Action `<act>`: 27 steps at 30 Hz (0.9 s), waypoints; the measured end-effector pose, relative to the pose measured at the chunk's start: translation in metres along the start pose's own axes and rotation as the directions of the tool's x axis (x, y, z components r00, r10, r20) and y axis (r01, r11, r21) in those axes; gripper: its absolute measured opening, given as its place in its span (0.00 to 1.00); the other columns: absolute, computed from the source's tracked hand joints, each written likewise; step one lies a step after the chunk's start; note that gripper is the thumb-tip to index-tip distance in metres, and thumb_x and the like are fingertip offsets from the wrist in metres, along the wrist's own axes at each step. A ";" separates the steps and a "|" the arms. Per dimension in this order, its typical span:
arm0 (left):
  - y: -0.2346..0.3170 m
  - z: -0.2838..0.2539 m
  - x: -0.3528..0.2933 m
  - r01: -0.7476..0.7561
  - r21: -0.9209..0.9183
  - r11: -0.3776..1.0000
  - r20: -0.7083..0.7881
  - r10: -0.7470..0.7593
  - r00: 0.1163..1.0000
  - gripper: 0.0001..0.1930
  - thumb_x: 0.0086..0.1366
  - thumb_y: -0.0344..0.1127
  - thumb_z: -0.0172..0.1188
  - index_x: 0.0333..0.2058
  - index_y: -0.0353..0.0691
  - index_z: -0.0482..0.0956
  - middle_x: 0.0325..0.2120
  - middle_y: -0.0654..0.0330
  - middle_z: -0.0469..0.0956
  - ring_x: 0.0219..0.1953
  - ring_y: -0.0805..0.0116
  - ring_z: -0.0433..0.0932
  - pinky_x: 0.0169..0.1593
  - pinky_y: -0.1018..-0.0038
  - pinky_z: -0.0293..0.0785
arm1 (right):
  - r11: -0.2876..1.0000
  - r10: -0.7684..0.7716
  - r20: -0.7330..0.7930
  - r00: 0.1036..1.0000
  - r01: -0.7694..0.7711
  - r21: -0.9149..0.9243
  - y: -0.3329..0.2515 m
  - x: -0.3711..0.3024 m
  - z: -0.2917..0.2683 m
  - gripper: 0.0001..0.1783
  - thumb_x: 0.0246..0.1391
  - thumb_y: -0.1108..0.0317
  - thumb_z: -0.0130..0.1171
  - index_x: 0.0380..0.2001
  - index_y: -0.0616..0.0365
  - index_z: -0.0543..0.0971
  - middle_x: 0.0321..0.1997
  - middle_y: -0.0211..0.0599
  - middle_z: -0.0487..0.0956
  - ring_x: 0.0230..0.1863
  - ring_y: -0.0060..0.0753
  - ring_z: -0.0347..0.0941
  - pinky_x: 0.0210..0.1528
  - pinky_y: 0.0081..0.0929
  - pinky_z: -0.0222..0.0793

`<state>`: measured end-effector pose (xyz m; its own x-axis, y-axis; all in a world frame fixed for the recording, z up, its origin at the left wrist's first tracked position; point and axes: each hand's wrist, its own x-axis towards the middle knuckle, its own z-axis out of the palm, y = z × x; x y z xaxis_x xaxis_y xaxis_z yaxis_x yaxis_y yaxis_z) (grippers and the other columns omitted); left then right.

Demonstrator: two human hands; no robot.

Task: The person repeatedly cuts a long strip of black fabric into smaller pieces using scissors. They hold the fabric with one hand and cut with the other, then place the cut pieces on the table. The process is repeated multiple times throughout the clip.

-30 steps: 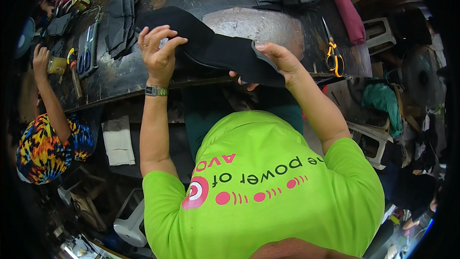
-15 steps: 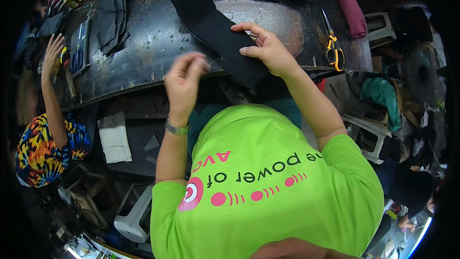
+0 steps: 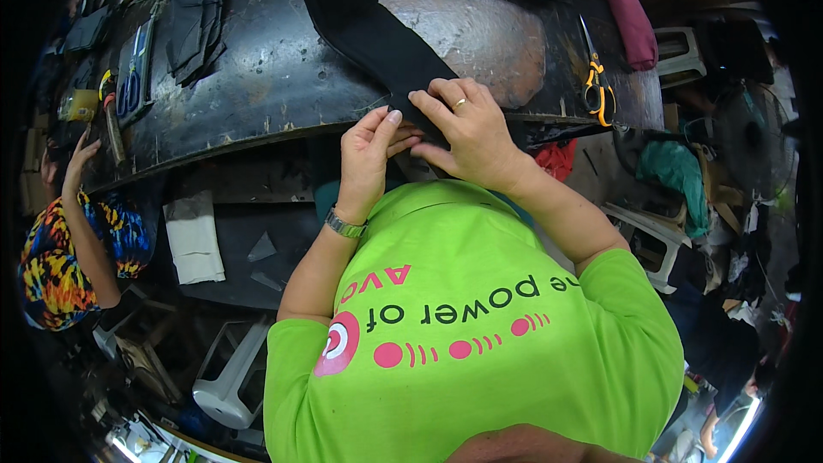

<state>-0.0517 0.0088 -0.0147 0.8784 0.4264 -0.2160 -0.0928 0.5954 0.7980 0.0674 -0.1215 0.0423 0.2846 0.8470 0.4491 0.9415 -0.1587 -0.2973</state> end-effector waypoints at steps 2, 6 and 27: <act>0.000 0.002 0.002 -0.019 0.000 1.000 0.001 0.019 1.000 0.11 0.70 0.32 0.52 0.44 0.31 0.75 0.37 0.56 0.79 0.37 0.68 0.82 0.42 0.74 0.80 | 0.998 0.027 -0.057 0.998 -0.024 0.064 0.001 -0.001 0.004 0.20 0.37 0.66 0.68 0.37 0.58 0.77 0.40 0.41 0.74 0.43 0.45 0.71 0.46 0.38 0.68; 0.004 0.006 0.003 -0.004 -0.018 1.000 0.007 0.005 1.000 0.11 0.70 0.32 0.51 0.45 0.31 0.75 0.40 0.56 0.79 0.39 0.68 0.82 0.43 0.74 0.80 | 0.983 0.062 -0.101 0.993 -0.043 0.180 0.008 0.001 0.006 0.11 0.41 0.73 0.64 0.32 0.59 0.77 0.35 0.39 0.76 0.39 0.43 0.73 0.41 0.34 0.71; 0.003 0.010 0.005 -0.232 0.338 0.912 -0.046 0.262 0.964 0.12 0.69 0.30 0.51 0.46 0.28 0.76 0.33 0.57 0.81 0.34 0.72 0.81 0.40 0.76 0.80 | 0.968 0.137 -0.118 0.984 -0.108 0.225 0.002 0.015 0.012 0.12 0.42 0.68 0.66 0.33 0.55 0.77 0.30 0.36 0.74 0.29 0.42 0.73 0.35 0.35 0.70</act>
<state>-0.0423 0.0056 -0.0080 0.8011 0.5980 -0.0250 -0.1298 0.2143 0.9681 0.0713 -0.1029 0.0382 0.4300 0.7513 0.5007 0.8405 -0.1308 -0.5257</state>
